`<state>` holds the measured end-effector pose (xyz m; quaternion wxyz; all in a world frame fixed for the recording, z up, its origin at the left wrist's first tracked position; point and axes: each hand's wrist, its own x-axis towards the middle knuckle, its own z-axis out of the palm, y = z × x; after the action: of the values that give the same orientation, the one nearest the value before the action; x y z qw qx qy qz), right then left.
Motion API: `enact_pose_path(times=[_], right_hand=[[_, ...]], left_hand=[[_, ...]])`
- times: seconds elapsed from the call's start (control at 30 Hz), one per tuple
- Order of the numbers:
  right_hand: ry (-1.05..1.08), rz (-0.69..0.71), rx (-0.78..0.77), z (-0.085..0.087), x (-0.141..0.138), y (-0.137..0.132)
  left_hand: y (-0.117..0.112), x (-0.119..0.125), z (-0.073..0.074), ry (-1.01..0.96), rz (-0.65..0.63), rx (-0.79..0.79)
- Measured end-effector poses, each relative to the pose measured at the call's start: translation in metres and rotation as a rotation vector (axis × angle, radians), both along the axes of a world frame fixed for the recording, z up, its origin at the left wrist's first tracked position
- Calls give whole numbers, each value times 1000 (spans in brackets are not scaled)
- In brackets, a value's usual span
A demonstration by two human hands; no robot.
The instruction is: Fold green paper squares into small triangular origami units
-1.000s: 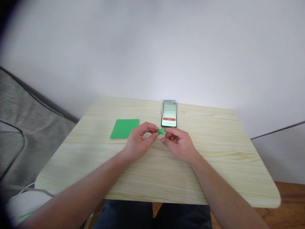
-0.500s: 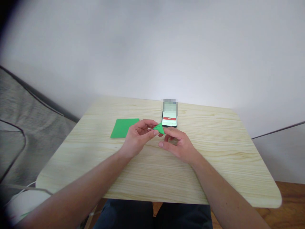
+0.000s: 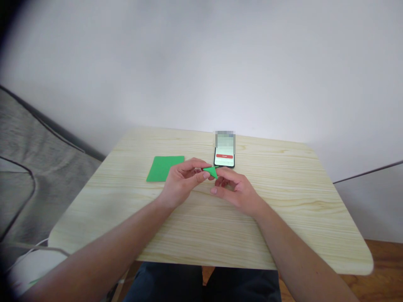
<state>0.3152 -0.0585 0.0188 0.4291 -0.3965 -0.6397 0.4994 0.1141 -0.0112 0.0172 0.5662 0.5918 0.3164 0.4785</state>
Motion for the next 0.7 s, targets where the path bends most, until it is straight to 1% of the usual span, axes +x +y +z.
enact_pose_path(times=[0.07,0.2,0.27,0.37,0.53,0.7], right_hand=[[12,-47,6,-2,0,0],[59,-198,24,-6,2,3],[99,-238,22,-7,3,4],[119,-228,1,-9,2,4],[33,-245,-57,-10,2,3],[-32,-280,-46,-8,1,2]], left_hand=[[0,0,-1,5,11,19],[-1,1,-1,52,43,65],[-2,2,0,82,44,68],[-2,2,2,113,18,56],[-2,3,4,139,-12,50],[-2,3,4,139,-37,54]])
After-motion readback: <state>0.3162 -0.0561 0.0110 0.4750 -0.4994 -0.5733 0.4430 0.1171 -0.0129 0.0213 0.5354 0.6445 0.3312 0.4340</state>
